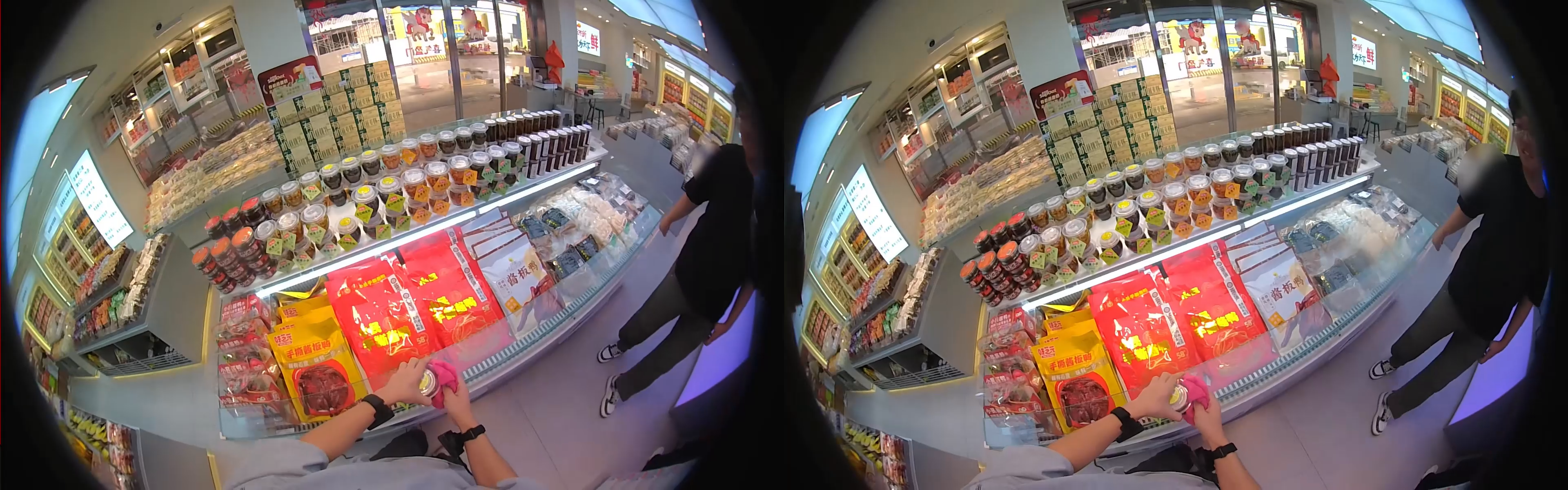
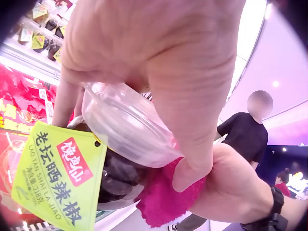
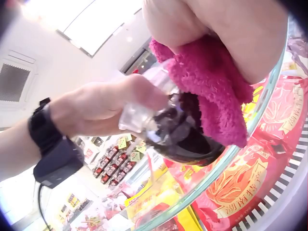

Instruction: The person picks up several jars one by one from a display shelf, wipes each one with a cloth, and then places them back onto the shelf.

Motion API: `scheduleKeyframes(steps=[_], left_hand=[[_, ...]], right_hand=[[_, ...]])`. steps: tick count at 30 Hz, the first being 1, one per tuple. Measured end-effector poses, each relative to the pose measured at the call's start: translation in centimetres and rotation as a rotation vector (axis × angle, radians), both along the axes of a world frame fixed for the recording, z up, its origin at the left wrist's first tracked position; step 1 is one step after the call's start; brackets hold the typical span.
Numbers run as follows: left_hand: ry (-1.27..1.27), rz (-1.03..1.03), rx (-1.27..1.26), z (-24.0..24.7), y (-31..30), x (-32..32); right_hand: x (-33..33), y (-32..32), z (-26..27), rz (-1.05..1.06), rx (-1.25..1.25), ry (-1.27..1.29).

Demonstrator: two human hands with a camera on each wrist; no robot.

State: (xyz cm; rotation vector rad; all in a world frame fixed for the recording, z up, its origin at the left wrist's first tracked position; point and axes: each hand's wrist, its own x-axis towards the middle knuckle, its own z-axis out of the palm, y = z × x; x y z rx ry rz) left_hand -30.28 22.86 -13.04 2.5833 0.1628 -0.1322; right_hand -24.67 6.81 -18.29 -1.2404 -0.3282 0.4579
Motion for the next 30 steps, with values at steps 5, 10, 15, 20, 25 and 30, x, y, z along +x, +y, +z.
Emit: scheduleKeyframes(steps=[5,10,15,20,25,30], left_hand=[[-0.021,0.024,-0.004,0.8,-0.5,-0.1],[-0.029,0.05,-0.016,0.5,-0.5,-0.2],[-0.007,0.046,-0.024,0.1,-0.5,-0.1],[-0.056,0.072,-0.005,-0.2,-0.4,-0.2],[-0.041,0.083,-0.029,-0.1,-0.6,-0.2],[-0.037,0.043,-0.051,-0.3,-0.2,-0.2]], right_hand=[[1.4,0.9,-3.8,0.025,-0.08,0.013],[-1.9,-0.7,-0.5,-0.111,-0.172,-0.089],[-2.6,-1.0,0.3,-0.091,-0.144,-0.092],[-0.5,1.2,-3.1,-0.08,-0.051,-0.027],[-2.7,-1.3,-2.1,-0.11,-0.265,-0.113],[-3.2,-0.8,0.2,-0.126,-0.172,-0.044]])
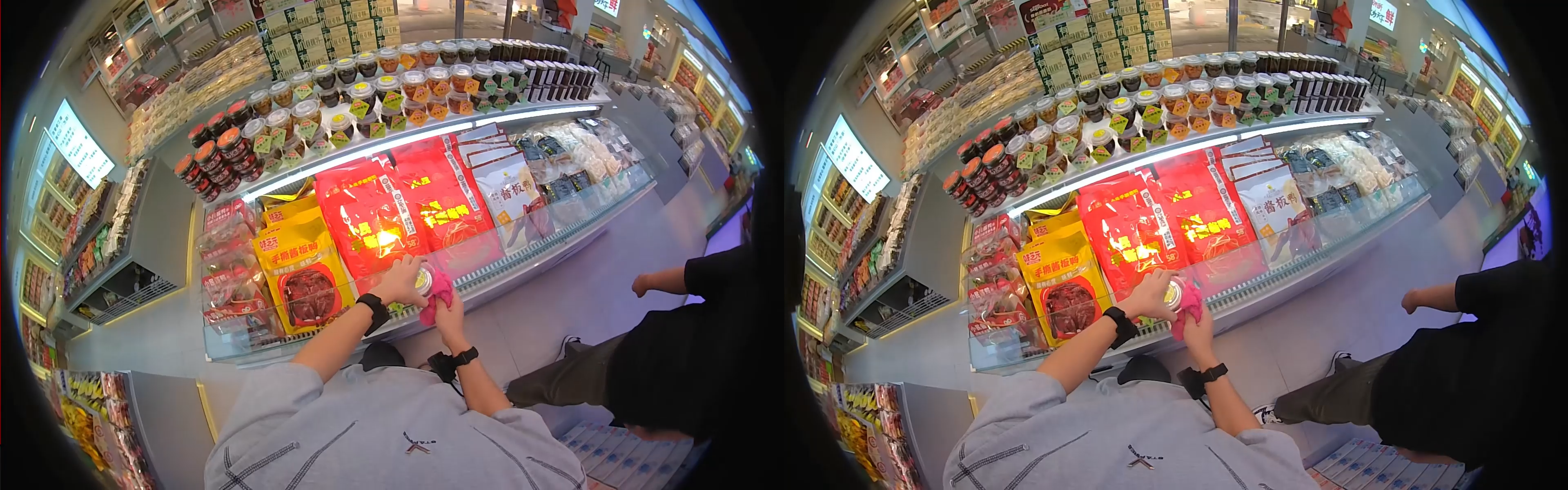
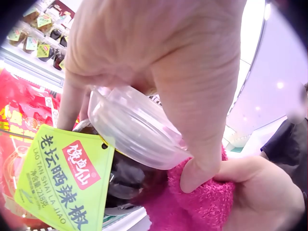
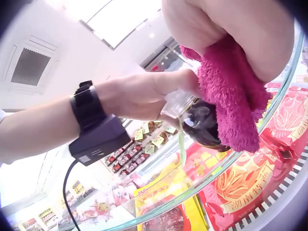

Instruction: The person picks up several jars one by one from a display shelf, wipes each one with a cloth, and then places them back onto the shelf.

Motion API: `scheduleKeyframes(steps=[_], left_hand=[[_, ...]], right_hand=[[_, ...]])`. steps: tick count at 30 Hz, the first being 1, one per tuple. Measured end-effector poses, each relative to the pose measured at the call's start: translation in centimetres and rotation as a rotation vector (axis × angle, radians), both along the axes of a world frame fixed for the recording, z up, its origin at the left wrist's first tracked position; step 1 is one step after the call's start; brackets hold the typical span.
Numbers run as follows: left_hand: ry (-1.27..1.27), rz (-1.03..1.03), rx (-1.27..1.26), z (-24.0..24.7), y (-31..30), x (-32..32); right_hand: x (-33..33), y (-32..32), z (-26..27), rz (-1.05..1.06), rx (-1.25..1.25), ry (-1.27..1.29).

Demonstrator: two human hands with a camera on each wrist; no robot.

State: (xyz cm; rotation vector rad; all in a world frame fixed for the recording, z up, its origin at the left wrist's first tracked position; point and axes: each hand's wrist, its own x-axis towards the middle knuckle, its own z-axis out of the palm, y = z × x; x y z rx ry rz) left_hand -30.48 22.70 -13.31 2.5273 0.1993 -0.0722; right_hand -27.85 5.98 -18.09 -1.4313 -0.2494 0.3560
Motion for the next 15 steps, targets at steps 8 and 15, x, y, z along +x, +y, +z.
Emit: scheduleKeyframes(steps=[8,15], left_hand=[[0.031,0.014,-0.004,0.5,-0.2,-0.1],[0.061,0.009,0.013,1.2,-0.3,-0.1]], right_hand=[[1.6,0.6,-4.1,0.016,-0.03,0.018],[0.2,0.1,-1.2,-0.002,-0.086,-0.038]])
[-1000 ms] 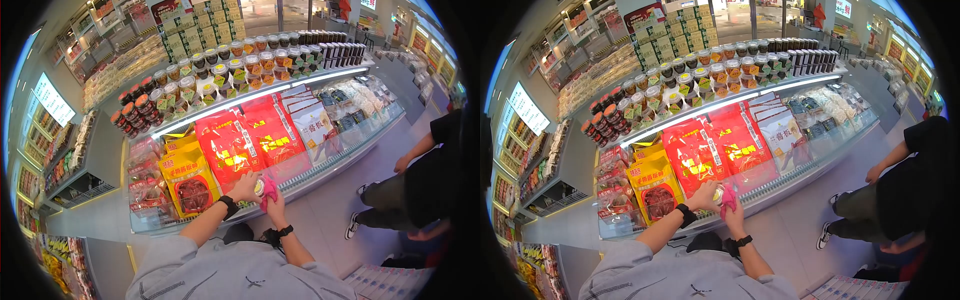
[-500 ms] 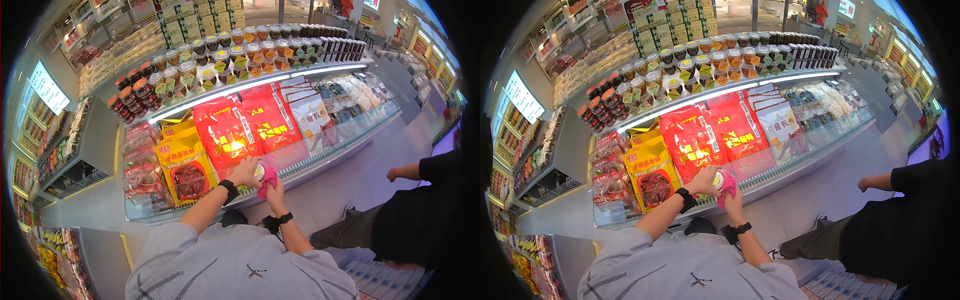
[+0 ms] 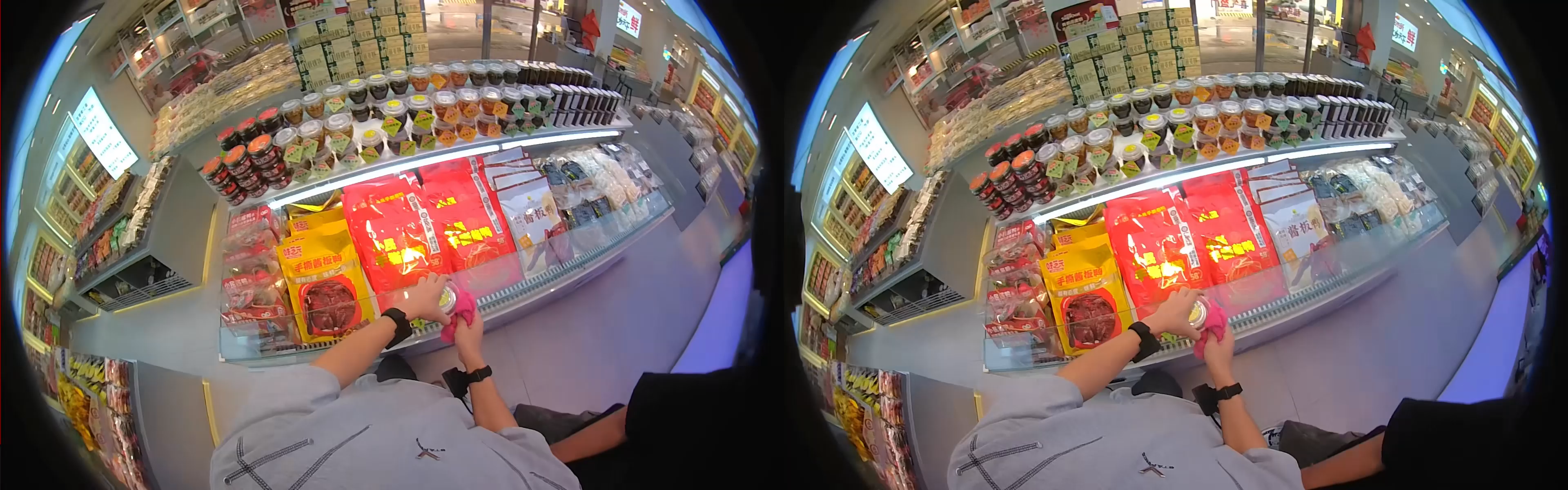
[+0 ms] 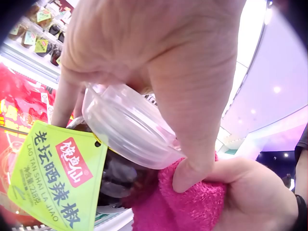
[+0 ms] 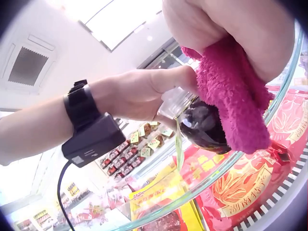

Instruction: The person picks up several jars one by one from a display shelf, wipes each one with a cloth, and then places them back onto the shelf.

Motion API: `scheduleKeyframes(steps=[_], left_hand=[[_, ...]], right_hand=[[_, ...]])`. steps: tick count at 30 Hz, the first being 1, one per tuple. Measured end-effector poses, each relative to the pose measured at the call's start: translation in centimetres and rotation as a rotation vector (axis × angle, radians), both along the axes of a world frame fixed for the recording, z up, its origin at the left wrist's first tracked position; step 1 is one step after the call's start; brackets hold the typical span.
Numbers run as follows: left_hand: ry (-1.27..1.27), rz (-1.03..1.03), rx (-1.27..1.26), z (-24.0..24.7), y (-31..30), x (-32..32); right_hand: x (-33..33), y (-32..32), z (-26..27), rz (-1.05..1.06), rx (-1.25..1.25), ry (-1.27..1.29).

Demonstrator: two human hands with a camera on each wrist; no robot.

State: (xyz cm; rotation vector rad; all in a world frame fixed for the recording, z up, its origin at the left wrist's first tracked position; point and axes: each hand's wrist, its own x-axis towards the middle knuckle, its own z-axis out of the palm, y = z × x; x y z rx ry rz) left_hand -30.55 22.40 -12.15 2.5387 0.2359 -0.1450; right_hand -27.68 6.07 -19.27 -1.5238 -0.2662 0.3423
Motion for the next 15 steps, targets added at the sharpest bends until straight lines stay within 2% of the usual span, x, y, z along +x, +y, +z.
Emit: scheduleKeyframes(steps=[1,2,3,8,11,15], left_hand=[[-0.029,-0.008,0.044,-1.2,0.3,0.0],[-0.014,0.023,0.03,-0.3,-0.1,-0.2],[-0.026,0.03,0.04,-0.2,-0.2,-0.3],[-0.072,0.046,0.005,0.4,-0.4,-0.7],[-0.103,0.056,-0.042,-0.3,-0.1,-0.7],[-0.123,0.142,-0.101,-1.1,0.7,-1.1]], right_hand=[[1.0,1.0,-1.5,0.015,0.061,0.127],[0.8,1.4,0.4,0.007,0.136,0.152],[1.2,1.5,-0.5,0.001,0.157,0.134],[1.8,0.7,-4.4,0.054,0.156,0.247],[0.6,0.9,-1.9,-0.001,0.14,0.21],[0.3,1.5,0.2,0.037,0.007,0.001]])
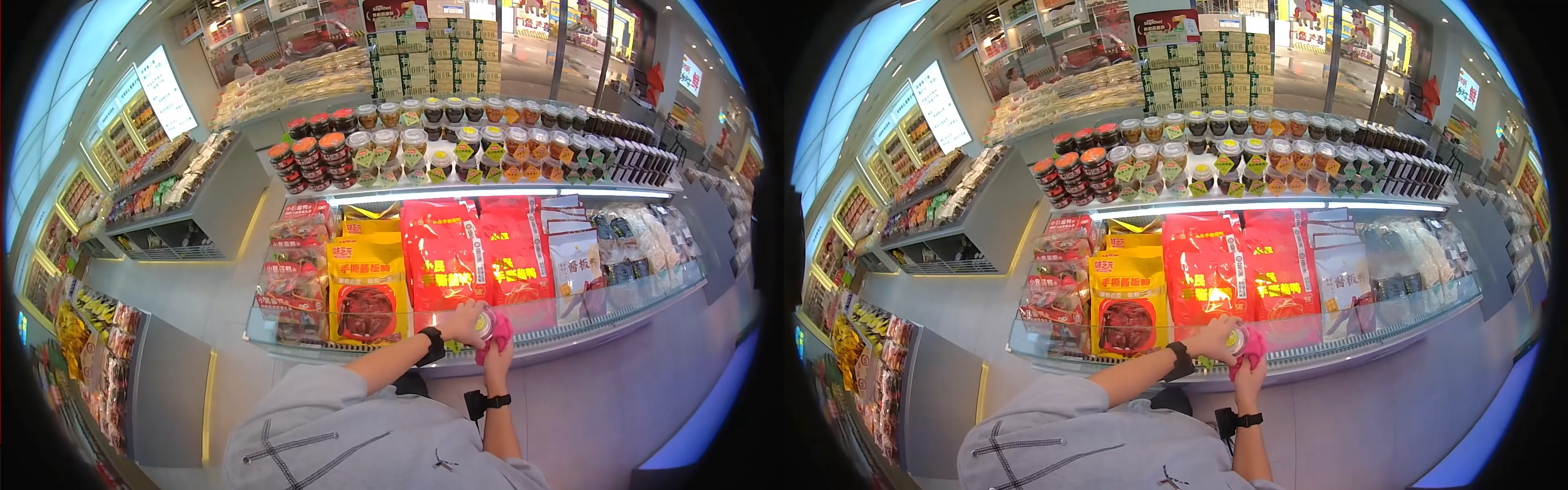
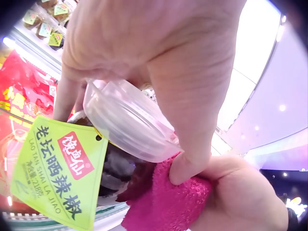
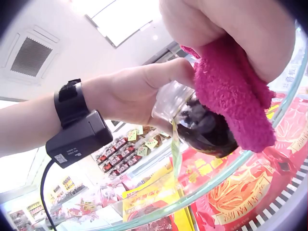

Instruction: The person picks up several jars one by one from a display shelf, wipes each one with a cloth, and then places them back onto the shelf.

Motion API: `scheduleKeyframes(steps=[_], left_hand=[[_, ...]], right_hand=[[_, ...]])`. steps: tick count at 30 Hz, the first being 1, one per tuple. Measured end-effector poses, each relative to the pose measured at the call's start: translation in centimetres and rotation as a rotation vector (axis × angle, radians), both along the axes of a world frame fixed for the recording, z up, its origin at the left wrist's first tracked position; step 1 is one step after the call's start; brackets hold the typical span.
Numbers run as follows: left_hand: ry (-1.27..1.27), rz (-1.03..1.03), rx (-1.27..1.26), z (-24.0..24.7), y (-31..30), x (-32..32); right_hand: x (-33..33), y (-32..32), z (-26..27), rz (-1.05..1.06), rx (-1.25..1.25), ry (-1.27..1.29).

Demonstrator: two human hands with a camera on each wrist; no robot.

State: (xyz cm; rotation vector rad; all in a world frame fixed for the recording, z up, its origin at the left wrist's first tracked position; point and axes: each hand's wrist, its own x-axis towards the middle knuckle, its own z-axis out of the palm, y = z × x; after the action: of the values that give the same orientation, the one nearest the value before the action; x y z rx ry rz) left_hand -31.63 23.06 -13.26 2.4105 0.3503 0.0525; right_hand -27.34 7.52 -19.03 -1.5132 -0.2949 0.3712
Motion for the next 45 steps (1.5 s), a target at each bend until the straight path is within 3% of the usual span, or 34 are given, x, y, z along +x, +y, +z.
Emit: scheduleKeyframes(steps=[5,8,11,14,17,20,21,24,28,32,35,37,39,42,45], left_hand=[[-0.042,0.106,-0.058,-0.8,0.5,-1.1],[-0.006,0.152,-0.068,1.2,0.0,-2.0],[-0.095,0.238,-0.239,-1.6,0.7,-2.2],[-0.176,0.299,-0.506,-1.7,1.3,-3.3],[-0.219,0.359,-0.504,1.4,0.9,-4.8],[-0.235,0.229,-0.601,6.4,0.4,-7.0],[-0.273,0.19,-0.482,5.8,0.9,-7.2],[-0.288,-0.006,-0.92,10.2,2.2,-9.6],[-0.291,-0.214,-1.143,10.4,3.5,-11.3],[-0.545,-0.132,-0.933,9.4,2.4,-11.3],[-0.535,0.065,-0.962,9.8,1.6,-11.6],[-0.572,0.165,-1.066,10.1,1.0,-11.3],[-0.676,0.251,-1.089,11.2,0.0,-11.1],[-0.759,0.329,-1.209,11.0,-0.4,-9.8],[-0.817,0.412,-1.256,11.5,-0.7,-9.2]], right_hand=[[0.7,0.7,-2.3,0.028,-0.068,-0.147],[0.9,0.4,-3.3,0.026,0.006,0.122],[1.0,0.5,-3.1,0.08,0.09,0.223],[1.1,0.6,-0.2,0.2,0.265,0.553],[1.0,1.0,1.7,0.32,0.406,0.59],[0.7,1.6,3.3,0.336,0.421,0.608],[0.8,1.8,4.2,0.325,0.426,0.608],[-0.2,2.1,8.5,0.395,0.449,0.627],[-0.3,2.3,10.1,0.581,0.45,0.804],[-1.8,2.9,11.6,0.614,0.438,0.856],[-2.3,3.1,11.9,0.658,0.45,0.783],[-2.7,3.4,11.2,0.525,0.376,0.618],[-3.3,2.6,12.0,0.585,0.323,0.313],[-4.2,3.9,9.9,0.23,0.287,0.068],[-6.9,3.2,14.0,0.269,0.18,-0.22]])
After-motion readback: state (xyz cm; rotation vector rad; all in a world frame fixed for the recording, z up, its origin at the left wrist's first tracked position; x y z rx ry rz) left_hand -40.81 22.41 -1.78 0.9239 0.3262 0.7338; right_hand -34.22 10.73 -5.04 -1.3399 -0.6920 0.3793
